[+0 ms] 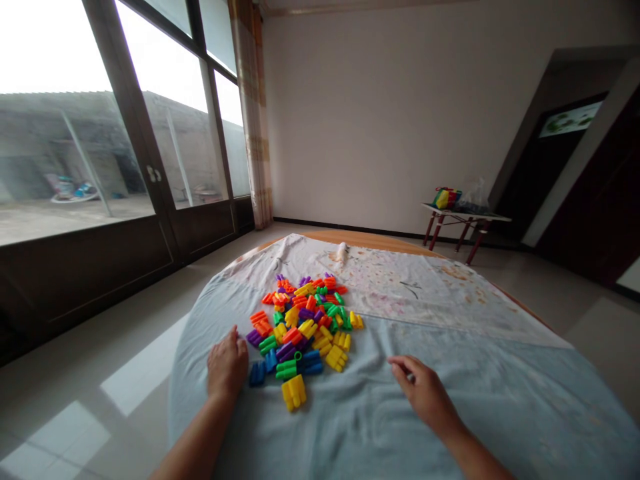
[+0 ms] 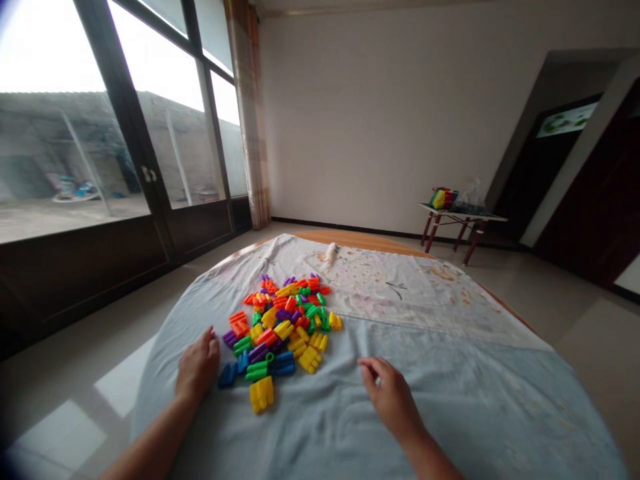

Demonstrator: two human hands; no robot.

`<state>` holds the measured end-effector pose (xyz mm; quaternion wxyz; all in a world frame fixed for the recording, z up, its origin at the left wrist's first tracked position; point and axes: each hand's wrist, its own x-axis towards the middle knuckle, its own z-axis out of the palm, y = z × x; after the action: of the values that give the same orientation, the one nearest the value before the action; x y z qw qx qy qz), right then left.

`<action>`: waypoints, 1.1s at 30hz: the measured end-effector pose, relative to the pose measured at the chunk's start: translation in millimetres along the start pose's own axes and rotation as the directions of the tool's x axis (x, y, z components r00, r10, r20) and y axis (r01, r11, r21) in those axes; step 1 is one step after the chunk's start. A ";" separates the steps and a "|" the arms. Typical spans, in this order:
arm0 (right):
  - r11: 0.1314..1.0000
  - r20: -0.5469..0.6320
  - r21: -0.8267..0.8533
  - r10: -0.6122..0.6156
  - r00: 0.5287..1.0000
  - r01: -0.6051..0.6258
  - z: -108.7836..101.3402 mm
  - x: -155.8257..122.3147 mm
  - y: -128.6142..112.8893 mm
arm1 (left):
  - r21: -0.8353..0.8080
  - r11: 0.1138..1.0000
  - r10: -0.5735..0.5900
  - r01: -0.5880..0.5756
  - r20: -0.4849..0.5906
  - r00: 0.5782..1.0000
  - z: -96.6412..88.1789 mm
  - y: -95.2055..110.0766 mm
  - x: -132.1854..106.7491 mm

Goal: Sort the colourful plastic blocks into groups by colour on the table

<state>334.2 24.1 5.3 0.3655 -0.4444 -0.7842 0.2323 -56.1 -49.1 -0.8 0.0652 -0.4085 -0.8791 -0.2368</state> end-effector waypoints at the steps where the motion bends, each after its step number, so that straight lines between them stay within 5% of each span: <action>1: 0.997 0.026 -0.004 -0.072 0.997 0.073 8.1 8.3 -19.6 | -0.001 1.000 -0.002 0.002 -0.004 1.000 0.1 -0.4 0.0; 5: 0.929 0.147 -0.032 -0.361 0.921 0.369 66.2 44.9 -106.4 | 0.003 1.000 -0.014 0.014 -0.016 1.000 0.2 -0.7 -0.3; 8: 0.874 0.302 -0.117 -0.422 0.855 0.473 123.4 67.3 -157.5 | 0.013 1.000 -0.022 0.022 -0.009 1.000 -0.2 -0.8 -0.6; 12: 0.827 0.432 -0.237 -0.380 0.818 0.510 182.5 87.9 -191.2 | 0.031 0.999 -0.016 0.015 0.018 1.000 -0.6 -1.9 -0.6; 15: 0.814 0.526 -0.313 -0.280 0.803 0.489 200.4 98.4 -194.4 | 0.046 0.999 -0.023 0.021 0.034 0.999 -1.4 -0.9 -0.6; 18: 0.795 0.573 -0.372 -0.208 0.792 0.478 198.3 103.1 -187.3 | 0.065 0.997 -0.032 0.030 0.032 0.999 -3.1 2.8 -1.2; 22: 0.766 0.525 -0.460 -0.173 0.833 0.449 179.6 99.9 -171.4 | 0.073 0.997 -0.025 0.022 0.040 0.999 -6.3 8.3 -2.4; 33: 0.728 0.412 -0.579 -0.125 0.902 0.366 90.0 76.4 -97.7 | 0.099 0.995 -0.002 -0.005 0.073 0.997 -7.0 8.7 -1.1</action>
<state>186.7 38.2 44.4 0.0749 -0.3850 -0.9195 -0.0282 -49.4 -48.4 8.2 0.0531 -0.4137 -0.8913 -0.1779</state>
